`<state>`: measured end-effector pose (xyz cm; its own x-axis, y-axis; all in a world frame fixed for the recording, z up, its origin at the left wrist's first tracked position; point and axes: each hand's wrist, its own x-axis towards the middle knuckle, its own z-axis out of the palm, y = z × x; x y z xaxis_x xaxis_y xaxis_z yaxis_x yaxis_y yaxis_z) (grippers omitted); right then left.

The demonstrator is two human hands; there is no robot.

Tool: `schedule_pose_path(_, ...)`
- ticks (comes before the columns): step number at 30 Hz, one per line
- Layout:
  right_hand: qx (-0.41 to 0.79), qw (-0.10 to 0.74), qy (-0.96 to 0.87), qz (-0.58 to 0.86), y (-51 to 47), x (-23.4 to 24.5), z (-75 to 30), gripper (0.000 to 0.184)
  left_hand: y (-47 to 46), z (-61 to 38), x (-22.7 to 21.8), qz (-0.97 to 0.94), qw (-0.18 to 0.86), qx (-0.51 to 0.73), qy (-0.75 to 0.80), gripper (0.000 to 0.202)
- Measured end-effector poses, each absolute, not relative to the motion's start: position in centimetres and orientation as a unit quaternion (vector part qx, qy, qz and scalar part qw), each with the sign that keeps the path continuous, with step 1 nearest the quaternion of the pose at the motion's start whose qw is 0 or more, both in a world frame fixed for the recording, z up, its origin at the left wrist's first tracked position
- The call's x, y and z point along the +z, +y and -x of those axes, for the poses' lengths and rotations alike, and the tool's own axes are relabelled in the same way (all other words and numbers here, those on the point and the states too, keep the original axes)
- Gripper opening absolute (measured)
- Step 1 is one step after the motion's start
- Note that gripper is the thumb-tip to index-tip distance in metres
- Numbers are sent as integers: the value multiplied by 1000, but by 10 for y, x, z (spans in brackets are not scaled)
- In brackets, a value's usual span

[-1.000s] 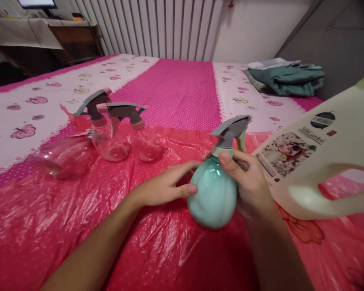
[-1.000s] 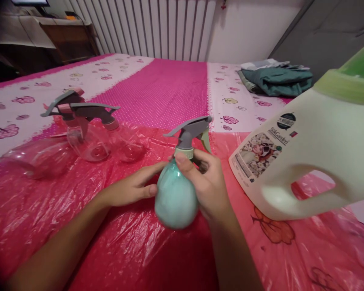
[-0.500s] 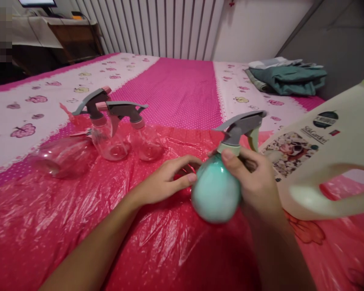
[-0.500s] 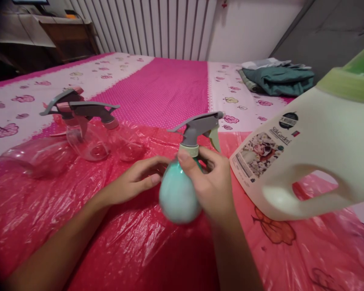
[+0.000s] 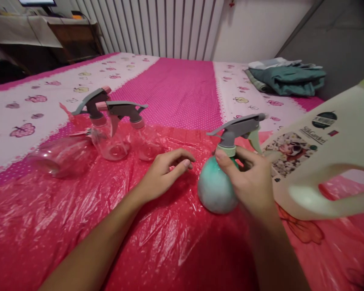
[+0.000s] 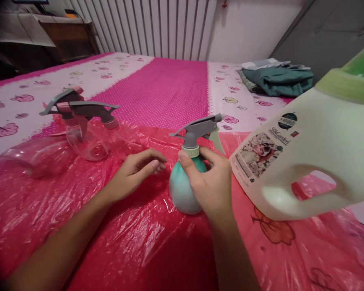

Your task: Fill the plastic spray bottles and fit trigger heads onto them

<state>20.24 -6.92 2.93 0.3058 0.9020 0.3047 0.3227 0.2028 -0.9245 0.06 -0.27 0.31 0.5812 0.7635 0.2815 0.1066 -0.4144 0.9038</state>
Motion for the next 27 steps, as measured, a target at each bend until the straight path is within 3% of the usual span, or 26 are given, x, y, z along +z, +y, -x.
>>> schedule_pose_path(4, 325, 571, -520, 546, -70, 30, -202, 36, -3, 0, 4, -762, 454, 359, 290, 19)
schedule_pose_path(7, 251, 561, -528, 586, -71, 31, -201, 37, -2, 0, 3, -767, 447, 359, 288, 18)
schedule_pose_path(11, 322, 582, -516, 541, -71, 32, -202, 38, -2, 1, 2, -768, 446, 358, 289, 18)
schedule_pose_path(23, 272, 557, -538, 571, -70, 30, -200, 36, -4, 1, 7, -798, 446, 320, 250, 16)
schedule_pose_path(25, 317, 573, -525, 544, -70, 30, -201, 36, -6, 1, 9, -802, 462, 305, 224, 15)
schedule_pose_path(27, 280, 587, -515, 558, -70, 30, -200, 34, -6, 0, 10, -803, 466, 302, 217, 15)
